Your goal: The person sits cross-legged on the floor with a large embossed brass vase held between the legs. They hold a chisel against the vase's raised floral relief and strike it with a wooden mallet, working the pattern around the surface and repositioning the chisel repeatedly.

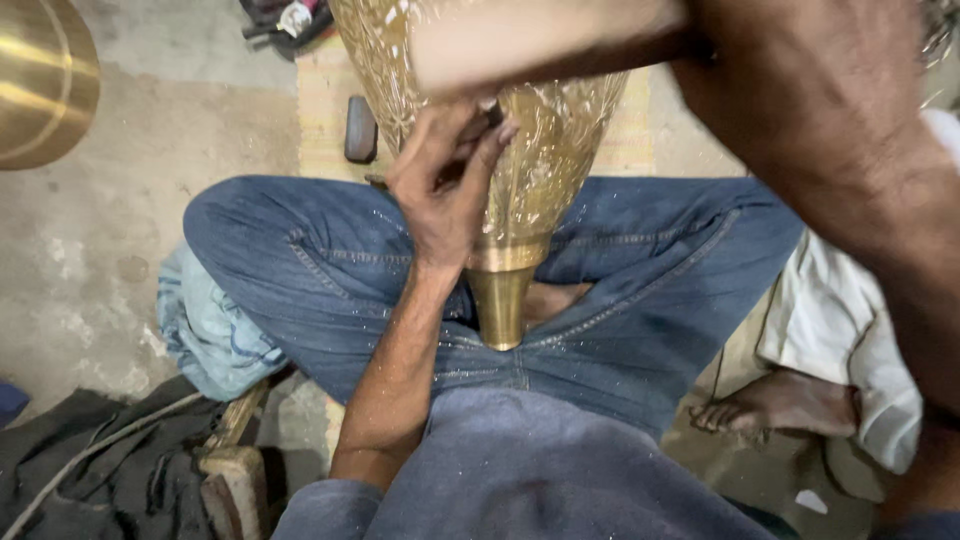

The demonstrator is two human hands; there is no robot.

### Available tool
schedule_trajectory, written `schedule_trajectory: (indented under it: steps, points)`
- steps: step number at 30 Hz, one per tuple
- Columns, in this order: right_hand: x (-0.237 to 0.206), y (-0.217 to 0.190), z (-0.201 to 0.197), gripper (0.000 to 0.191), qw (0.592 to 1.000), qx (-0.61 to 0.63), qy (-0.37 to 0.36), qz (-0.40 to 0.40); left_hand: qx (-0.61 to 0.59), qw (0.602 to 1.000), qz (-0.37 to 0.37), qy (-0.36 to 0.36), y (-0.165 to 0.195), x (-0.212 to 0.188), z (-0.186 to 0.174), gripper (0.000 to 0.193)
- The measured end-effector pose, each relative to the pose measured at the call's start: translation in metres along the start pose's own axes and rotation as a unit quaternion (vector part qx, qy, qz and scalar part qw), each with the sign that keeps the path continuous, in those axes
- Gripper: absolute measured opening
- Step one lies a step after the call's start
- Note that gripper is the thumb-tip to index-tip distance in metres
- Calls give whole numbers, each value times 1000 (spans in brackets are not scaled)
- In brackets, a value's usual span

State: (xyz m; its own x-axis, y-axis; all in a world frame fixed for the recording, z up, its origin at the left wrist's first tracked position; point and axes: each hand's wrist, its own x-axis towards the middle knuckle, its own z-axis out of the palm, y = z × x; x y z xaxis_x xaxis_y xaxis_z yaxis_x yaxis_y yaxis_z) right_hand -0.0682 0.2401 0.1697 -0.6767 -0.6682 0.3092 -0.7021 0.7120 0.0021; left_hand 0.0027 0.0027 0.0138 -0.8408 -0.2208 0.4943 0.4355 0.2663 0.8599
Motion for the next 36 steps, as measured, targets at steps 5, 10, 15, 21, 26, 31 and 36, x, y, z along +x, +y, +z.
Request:
schedule_trajectory:
  steps: [5,10,15,21,26,31,36]
  points:
    - [9,-8,-16,13,991,-108,65,-40,33,999,41,10,13,10,0,30]
    - [13,-19,-16,13,972,-217,87,-33,27,1000,-6,7,20,11,-1,25]
    - [6,-16,-6,15,998,-26,29,51,6,1000,11,-3,25,13,-2,20]
    - [-34,-15,33,16,960,146,181,159,-31,999,2,40,27,14,-4,28]
    - [-99,-64,111,35,654,604,180,420,-54,973,-168,150,36,-46,-46,25]
    - [-158,-133,167,57,420,762,-30,491,59,955,-291,11,37,-130,-59,27]
    - [-173,-146,185,67,453,776,-118,423,69,916,-394,-31,27,-148,-55,37]
